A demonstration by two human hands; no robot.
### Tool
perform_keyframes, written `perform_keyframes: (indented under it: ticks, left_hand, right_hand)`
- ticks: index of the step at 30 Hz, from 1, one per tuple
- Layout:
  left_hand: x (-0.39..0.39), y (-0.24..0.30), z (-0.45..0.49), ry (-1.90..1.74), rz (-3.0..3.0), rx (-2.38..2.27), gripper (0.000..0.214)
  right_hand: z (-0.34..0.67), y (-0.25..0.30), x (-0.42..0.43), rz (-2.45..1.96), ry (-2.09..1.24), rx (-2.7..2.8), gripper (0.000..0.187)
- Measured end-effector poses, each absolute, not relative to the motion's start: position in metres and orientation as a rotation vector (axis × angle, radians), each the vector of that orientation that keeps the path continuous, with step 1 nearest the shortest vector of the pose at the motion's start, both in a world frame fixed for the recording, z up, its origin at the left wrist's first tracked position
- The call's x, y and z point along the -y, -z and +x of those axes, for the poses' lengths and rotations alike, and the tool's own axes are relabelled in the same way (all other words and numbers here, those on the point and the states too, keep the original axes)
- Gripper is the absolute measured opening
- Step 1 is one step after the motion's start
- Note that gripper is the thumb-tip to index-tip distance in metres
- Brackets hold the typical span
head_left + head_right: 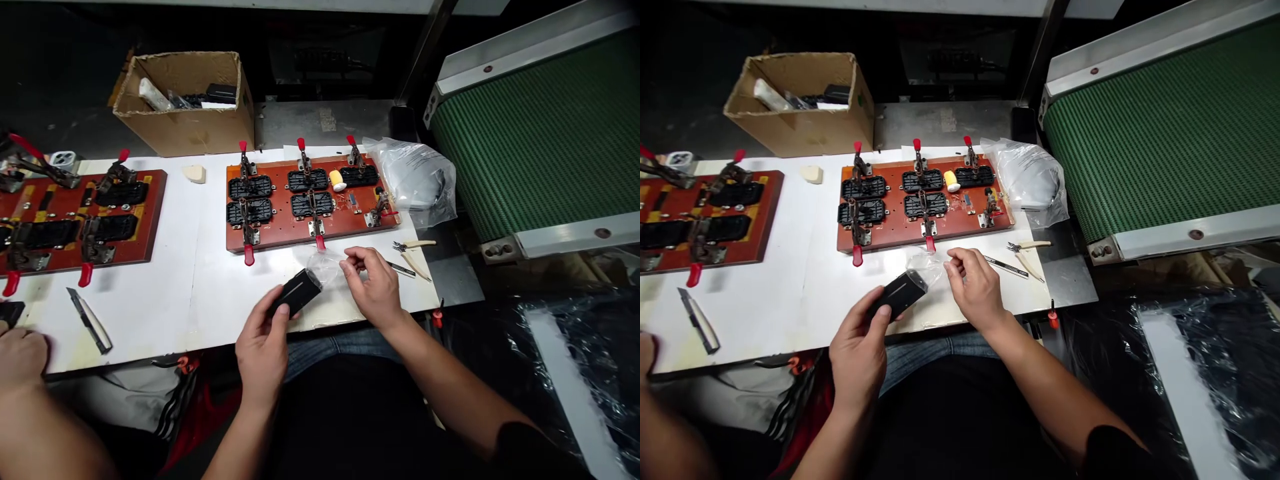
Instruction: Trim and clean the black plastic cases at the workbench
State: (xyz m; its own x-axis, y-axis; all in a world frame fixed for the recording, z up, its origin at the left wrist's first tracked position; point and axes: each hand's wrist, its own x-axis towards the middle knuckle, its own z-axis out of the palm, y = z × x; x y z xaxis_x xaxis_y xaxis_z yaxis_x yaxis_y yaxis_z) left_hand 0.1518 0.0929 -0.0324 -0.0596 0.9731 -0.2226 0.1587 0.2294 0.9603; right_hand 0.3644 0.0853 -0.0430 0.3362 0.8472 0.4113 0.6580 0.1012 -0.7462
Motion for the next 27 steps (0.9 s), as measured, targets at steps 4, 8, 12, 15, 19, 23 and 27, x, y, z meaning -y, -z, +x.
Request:
perform_keyframes:
  ticks: [4,8,12,15,19,23,27]
  left_hand:
    - [-0.08,0.03,0.135,-1.069,0.757,-1.318,0.071]
    - [-0.08,0.023,0.124,-0.979,0.741,-1.238,0.032]
    - [-0.085,0.013,0.127,-1.009,0.755,-1.132,0.02]
    - [-0.091,0.01,0.132,-1.032,0.688,-1.052,0.022]
    - [-0.095,0.008,0.135,-1.036,0.627,-0.979,0.018]
    - [-0.096,0.007,0.138,-1.046,0.573,-0.974,0.014]
    - [-0.098,0.008,0.141,-1.11,0.53,-0.995,0.014]
  right_hand:
    - [0.361,0.044,-0.089,-1.549,-0.176,1.52,0.02]
    - [0.352,0.037,-0.089,-1.449,-0.246,1.566,0.02]
    - [0.347,0.028,-0.085,-1.315,-0.362,1.642,0.022]
    - [0.347,0.025,-0.081,-1.267,-0.356,1.694,0.024]
    - [0.348,0.025,-0.078,-1.256,-0.314,1.723,0.029]
    - [0.345,0.028,-0.074,-1.251,-0.302,1.698,0.035]
    - [0.343,0.028,-0.072,-1.214,-0.333,1.71,0.038]
